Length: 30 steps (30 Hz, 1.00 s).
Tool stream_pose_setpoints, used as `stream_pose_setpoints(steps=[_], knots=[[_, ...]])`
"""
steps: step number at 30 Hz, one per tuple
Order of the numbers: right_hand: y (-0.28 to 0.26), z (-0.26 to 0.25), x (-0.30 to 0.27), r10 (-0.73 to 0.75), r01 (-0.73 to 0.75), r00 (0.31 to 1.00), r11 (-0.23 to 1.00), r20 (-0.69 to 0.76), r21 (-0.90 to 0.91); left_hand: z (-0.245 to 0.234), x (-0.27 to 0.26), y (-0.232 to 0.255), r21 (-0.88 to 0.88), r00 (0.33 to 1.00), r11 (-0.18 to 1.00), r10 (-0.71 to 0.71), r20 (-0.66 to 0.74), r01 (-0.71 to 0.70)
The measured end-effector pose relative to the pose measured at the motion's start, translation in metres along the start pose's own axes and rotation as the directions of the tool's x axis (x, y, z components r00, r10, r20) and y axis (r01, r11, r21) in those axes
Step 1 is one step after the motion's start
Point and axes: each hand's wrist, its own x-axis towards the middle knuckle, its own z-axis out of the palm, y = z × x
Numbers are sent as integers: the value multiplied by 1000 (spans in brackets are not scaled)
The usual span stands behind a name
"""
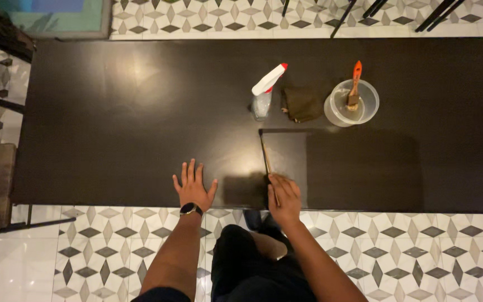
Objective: The person cleans a dark tabletop using a spray bottle, a paintbrush, and a cloth. They spray liquid onto the surface, scrub with the brush, and wipe with the cloth, repeating these steps across the table.
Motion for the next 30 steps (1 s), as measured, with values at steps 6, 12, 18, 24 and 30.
stream_pose_setpoints(steps=[6,12,18,24,30], knots=[[-2,4,1,21,-21,999,1000,41,5,0,-2,-2,-11,1000,1000,-3,-1,3],[-10,-5,-1,16,-16,998,1000,66,-2,2,-3,-5,-38,999,999,14,-28,-15],[-34,-44,-37,-27,27,996,1000,88,0,2,-7,-4,-63,998,998,11,-59,-15],[-59,-101,-85,-73,66,981,997,180,44,2,-12,-3,-69,994,997,25,-106,-33],[-71,-130,-109,-100,98,961,995,259,20,-1,-13,5,91,999,996,-11,44,7]])
